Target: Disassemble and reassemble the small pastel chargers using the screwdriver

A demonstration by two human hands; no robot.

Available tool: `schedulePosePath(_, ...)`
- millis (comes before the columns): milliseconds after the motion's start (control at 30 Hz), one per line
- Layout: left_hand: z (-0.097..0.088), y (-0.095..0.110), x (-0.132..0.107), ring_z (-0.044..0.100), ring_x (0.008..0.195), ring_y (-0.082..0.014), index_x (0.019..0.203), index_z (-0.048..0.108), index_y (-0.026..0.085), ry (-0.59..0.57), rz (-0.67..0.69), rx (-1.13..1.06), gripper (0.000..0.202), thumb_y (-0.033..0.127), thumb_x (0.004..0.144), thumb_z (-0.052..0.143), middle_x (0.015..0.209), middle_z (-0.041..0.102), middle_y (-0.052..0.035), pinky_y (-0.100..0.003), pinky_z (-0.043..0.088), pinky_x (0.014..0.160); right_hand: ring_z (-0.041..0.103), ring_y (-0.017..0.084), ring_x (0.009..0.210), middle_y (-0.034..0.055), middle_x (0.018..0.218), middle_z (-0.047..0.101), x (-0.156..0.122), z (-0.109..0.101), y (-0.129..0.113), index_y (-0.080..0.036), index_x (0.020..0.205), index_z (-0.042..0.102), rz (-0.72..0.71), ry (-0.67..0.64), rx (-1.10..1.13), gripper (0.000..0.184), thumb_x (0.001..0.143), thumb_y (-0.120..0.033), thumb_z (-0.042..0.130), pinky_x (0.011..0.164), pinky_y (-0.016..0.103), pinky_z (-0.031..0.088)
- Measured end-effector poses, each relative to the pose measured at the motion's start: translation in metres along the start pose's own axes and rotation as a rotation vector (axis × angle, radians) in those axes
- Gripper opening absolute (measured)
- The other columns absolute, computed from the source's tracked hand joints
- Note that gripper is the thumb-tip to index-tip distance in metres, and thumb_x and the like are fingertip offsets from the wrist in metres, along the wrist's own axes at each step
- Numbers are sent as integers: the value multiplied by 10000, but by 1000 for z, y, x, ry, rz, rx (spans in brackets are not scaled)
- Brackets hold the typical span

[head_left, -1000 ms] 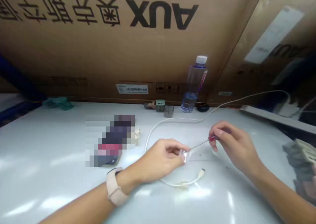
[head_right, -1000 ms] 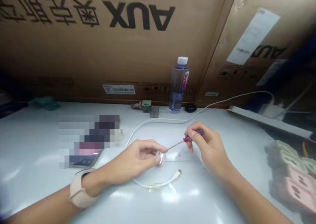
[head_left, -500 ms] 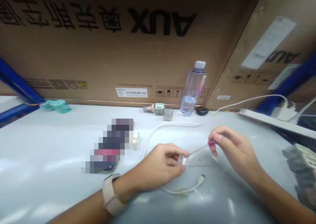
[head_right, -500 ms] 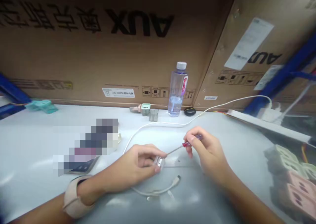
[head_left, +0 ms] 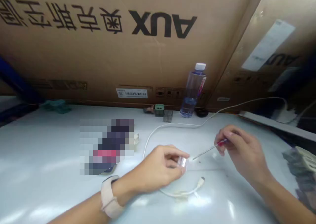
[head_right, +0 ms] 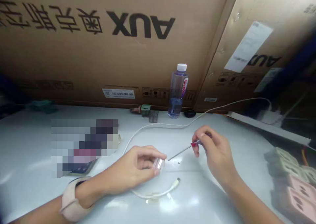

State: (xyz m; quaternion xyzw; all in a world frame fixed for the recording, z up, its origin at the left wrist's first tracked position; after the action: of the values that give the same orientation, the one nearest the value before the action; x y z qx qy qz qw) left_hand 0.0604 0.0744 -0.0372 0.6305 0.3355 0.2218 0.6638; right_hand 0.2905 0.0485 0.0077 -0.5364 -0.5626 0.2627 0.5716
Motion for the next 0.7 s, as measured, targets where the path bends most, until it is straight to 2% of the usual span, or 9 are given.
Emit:
schedulePosePath(167, 0, 2, 0, 737, 994, -242, 1182, 812, 136, 1, -19, 3, 401, 245, 797, 832, 1246, 750, -145, -337, 575, 885, 524, 194, 539, -1, 566, 566, -1, -13, -5, -267, 703, 654, -33, 93, -164, 390, 1027, -480, 615, 569, 355, 443)
schedulePosePath(333, 0, 4, -2, 745, 1017, -266, 1182, 812, 145, 3, -16, 6, 383, 265, 819, 815, 1232, 760, -141, -361, 583, 900, 519, 192, 538, -4, 548, 561, -3, -9, -10, -267, 672, 621, -43, 51, -297, 435, 1021, -526, 605, 554, 341, 411)
schedulePosePath(500, 0, 2, -1, 744, 1081, -267, 1168, 810, 146, 1, -1, 3, 386, 239, 794, 827, 1289, 732, -141, -345, 584, 959, 522, 183, 537, -5, 545, 586, -2, -4, -11, -255, 655, 621, -52, 28, -346, 408, 995, -480, 633, 589, 333, 420)
schedulePosePath(700, -1, 2, -2, 751, 1039, -246, 1182, 801, 143, 11, -9, 4, 363, 208, 825, 786, 1282, 735, -125, -330, 589, 925, 545, 183, 531, -7, 566, 579, -3, -9, -11, -245, 706, 632, 2, 62, -319, 399, 1026, -481, 596, 536, 316, 436)
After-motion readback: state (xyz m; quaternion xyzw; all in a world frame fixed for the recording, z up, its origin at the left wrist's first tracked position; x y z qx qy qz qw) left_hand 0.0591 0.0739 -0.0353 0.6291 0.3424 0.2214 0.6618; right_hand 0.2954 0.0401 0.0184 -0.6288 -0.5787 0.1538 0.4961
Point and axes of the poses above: each hand's wrist, its own x-axis towards the middle knuckle, its own z-axis out of the palm, y = z × x, the point moved 6 cm from there along x, towards the middle knuckle
